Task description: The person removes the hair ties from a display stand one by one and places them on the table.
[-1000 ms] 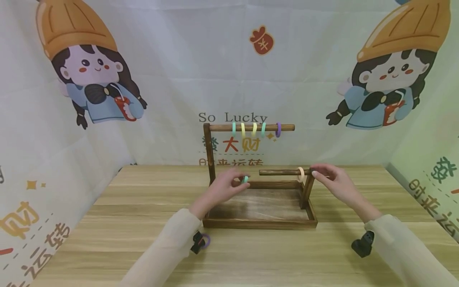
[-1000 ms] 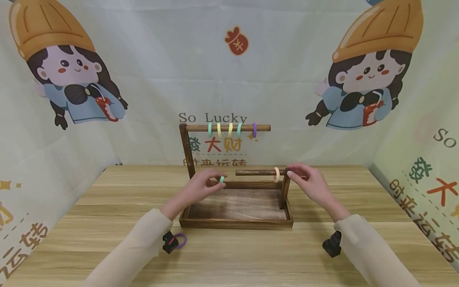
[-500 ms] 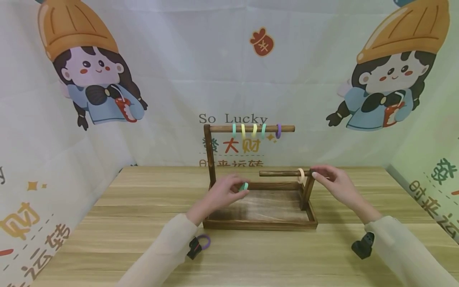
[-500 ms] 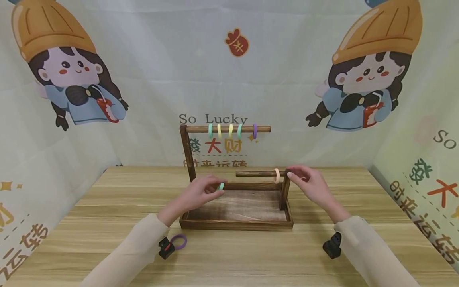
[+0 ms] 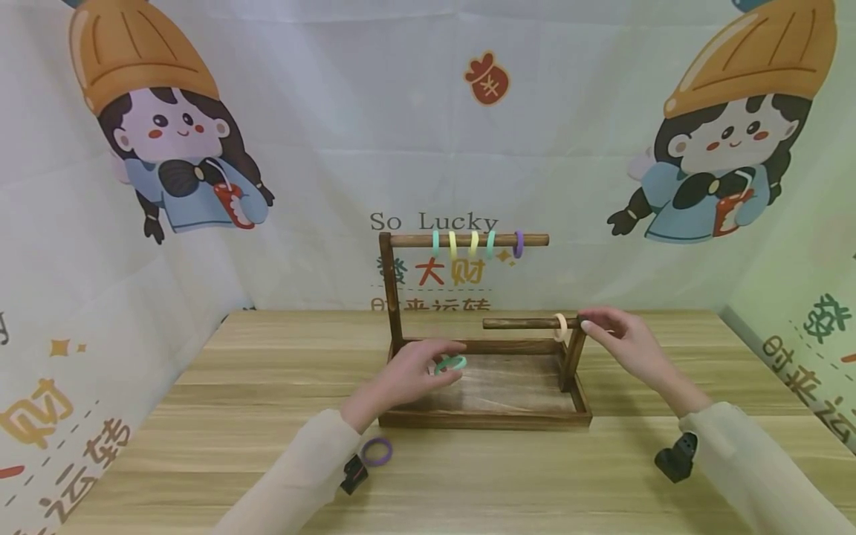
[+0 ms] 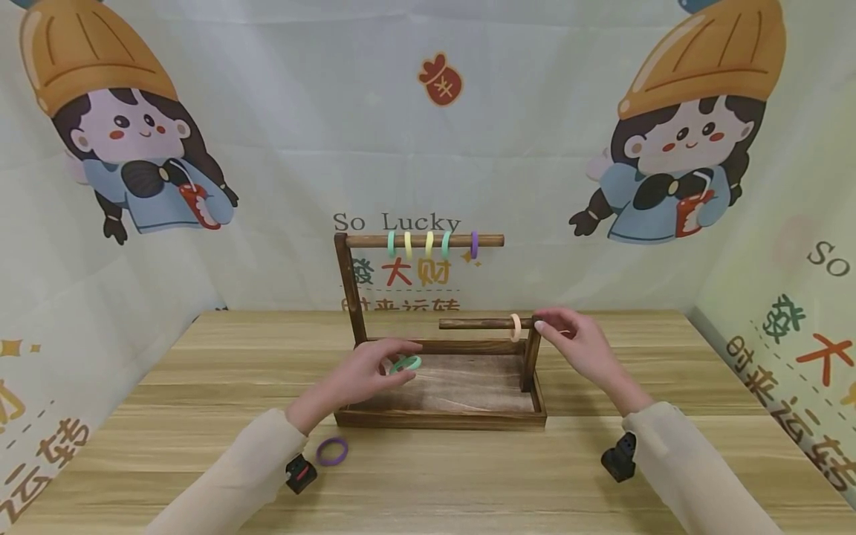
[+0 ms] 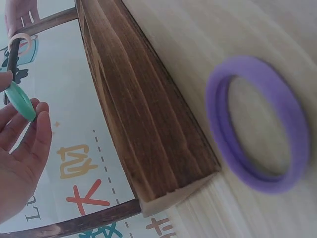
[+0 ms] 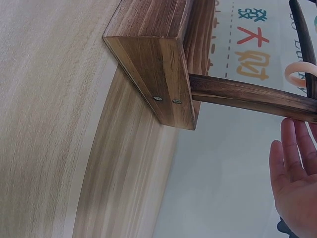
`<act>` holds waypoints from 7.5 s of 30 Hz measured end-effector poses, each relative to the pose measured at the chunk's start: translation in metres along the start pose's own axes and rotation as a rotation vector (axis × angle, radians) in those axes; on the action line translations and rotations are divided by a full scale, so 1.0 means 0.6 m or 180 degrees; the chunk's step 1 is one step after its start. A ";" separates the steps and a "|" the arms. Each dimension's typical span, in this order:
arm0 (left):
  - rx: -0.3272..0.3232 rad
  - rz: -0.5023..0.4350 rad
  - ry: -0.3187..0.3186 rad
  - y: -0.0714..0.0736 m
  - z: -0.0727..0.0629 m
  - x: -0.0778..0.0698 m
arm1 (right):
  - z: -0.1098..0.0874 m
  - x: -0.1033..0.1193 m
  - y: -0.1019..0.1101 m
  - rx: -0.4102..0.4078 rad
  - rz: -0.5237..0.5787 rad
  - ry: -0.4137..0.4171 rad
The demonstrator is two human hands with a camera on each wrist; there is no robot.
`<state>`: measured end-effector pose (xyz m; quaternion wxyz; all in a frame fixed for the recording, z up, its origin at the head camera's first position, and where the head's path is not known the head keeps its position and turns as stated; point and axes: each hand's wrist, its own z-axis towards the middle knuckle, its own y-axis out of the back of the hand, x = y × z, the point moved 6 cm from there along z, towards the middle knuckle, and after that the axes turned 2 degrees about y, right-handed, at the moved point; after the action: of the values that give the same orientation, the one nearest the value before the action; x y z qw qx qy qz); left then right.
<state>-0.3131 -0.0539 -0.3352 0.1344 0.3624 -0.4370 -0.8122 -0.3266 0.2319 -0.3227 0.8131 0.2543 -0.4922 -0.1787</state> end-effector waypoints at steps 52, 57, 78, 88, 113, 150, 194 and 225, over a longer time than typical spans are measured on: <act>0.1013 -0.0045 -0.0043 -0.071 -0.114 0.001 | 0.001 -0.006 -0.001 0.0031 0.0026 -0.0035; 0.1055 0.0064 -0.0130 -0.078 -0.113 -0.003 | 0.000 -0.006 -0.001 0.0047 0.0027 -0.0055; 0.1143 0.0469 -0.0152 -0.083 -0.117 -0.004 | -0.001 -0.002 -0.002 0.0049 0.0036 -0.0056; 0.0946 0.0490 -0.0117 -0.067 -0.104 -0.018 | 0.000 0.000 0.000 0.0007 0.0009 -0.0020; -0.0580 0.0271 -0.0947 -0.005 -0.004 -0.073 | -0.001 -0.003 0.001 0.0003 -0.0025 -0.0021; -0.0199 0.0405 0.0096 -0.031 0.136 -0.075 | -0.002 -0.003 0.006 0.0082 -0.0031 0.0055; 0.0246 0.0870 0.0697 -0.076 0.207 -0.116 | -0.004 -0.002 0.005 0.0084 0.0115 0.0142; 0.0188 0.0990 0.0724 -0.059 0.184 -0.096 | -0.004 -0.004 0.003 0.0073 0.0095 0.0066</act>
<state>-0.3470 0.0651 -0.2972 0.2961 0.3837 -0.4934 -0.7223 -0.3253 0.2355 -0.3240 0.8178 0.2581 -0.4894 -0.1583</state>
